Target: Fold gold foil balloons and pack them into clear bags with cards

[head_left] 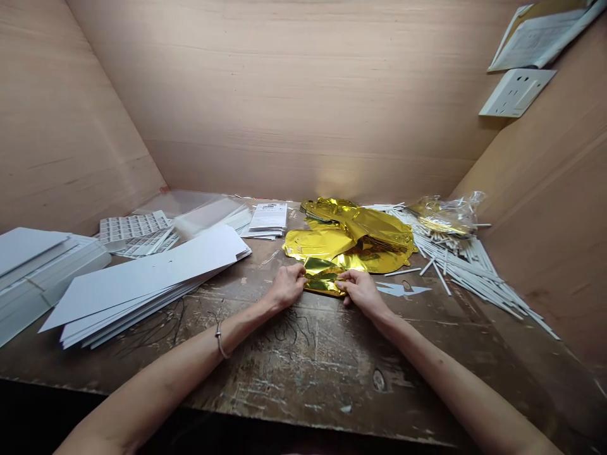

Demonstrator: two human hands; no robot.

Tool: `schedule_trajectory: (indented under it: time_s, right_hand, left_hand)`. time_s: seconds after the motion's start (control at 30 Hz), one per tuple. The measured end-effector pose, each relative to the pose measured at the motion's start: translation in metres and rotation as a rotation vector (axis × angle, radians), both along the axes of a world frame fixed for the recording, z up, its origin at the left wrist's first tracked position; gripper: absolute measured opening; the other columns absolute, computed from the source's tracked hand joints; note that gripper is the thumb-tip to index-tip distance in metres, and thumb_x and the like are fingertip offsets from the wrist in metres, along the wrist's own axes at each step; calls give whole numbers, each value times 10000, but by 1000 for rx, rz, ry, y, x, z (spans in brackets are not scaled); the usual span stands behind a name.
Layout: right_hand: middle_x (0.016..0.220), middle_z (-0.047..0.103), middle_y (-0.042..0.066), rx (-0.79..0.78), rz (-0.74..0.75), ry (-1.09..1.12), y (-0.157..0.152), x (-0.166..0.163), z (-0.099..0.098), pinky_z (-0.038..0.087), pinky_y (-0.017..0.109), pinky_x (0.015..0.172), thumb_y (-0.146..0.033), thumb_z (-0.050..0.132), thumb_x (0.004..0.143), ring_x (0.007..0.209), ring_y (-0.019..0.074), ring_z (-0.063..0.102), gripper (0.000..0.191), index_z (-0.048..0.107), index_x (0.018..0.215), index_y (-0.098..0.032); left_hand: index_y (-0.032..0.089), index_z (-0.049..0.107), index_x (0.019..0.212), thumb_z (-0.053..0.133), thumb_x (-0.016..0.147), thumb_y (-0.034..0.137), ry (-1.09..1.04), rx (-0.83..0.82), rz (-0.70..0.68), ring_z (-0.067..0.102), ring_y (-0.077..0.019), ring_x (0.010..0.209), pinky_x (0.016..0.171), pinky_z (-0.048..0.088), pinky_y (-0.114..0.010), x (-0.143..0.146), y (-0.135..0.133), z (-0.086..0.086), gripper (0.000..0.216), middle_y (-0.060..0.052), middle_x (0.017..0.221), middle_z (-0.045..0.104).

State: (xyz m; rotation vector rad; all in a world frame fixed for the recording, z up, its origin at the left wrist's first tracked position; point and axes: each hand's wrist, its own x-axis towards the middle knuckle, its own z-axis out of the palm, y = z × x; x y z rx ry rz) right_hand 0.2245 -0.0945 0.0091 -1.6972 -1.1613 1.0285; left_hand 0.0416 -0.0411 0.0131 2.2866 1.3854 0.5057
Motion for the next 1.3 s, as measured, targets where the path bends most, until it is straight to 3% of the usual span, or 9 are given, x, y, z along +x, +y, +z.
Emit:
schedule_trajectory:
  time_s: [0.1,0.23,0.43,0.5,0.67,0.83,1.03,1.2,1.3]
  right_hand:
    - [513,481,-44,-159,-44,143,13,1,3,386,173,274,-97,597,563,311,60,460,156,503,684,-125]
    - [456,436,-55,-238,-25,203,22,7,10,475,233,313,-61,607,521,361,72,458,184,482,638,-130]
    - [438,422,-47,-287,74,197,18,12,22,505,278,379,-138,651,538,377,66,417,156,514,613,-130]
    - [542,523,18,-126,119,1,10,10,27,524,328,469,-235,631,609,460,114,498,151,557,677,-122]
    - [1126,534,152,755,343,-912,-13,-1,27,381,483,865,-389,580,696,1027,302,472,448,540,1062,-134]
    - [864,629,118,1013,476,-1166,-12,-16,11,424,355,748,-139,409,798,812,211,554,226,573,950,-110]
    - [701,604,55,891,617,-933,4,-43,23,412,255,577,-209,369,825,628,151,550,206,569,806,-164]
    - [511,526,-7,486,764,-674,11,-69,37,350,210,455,-328,401,814,461,104,483,261,556,665,-179]
    - [479,502,-23,271,758,-455,18,-74,35,342,201,438,-392,447,774,435,99,472,283,556,629,-174]
  left_hand:
    - [148,565,877,479,771,289,167,156,71,552,-196,738,650,403,-300,11,-9,10,197,-71,771,606]
    - [115,505,1037,428,806,326,255,677,-266,444,-297,1033,853,315,-472,12,-27,7,322,-159,1059,536]
    - [65,528,848,298,798,85,453,857,-413,525,-287,875,836,295,-523,10,-24,-12,236,-156,779,577]
    - [88,514,768,309,783,82,465,835,-456,547,-259,751,802,313,-520,9,-19,-11,206,-125,692,565]
    - [108,495,714,364,768,138,433,745,-493,542,-210,591,684,368,-450,3,-12,11,145,-93,630,558]
    - [121,498,691,456,701,147,465,578,-523,551,-185,557,591,389,-359,-16,-11,39,50,-77,633,589]
    - [147,514,678,496,658,116,488,421,-478,554,-169,576,515,371,-272,-62,-14,65,41,-54,626,602]
    - [167,560,694,486,755,194,468,207,-432,537,-131,561,485,334,-218,-96,-15,77,100,-10,598,590]
    - [170,564,829,462,803,346,410,228,-331,557,-146,712,609,385,-226,-121,-12,73,205,-28,765,616]
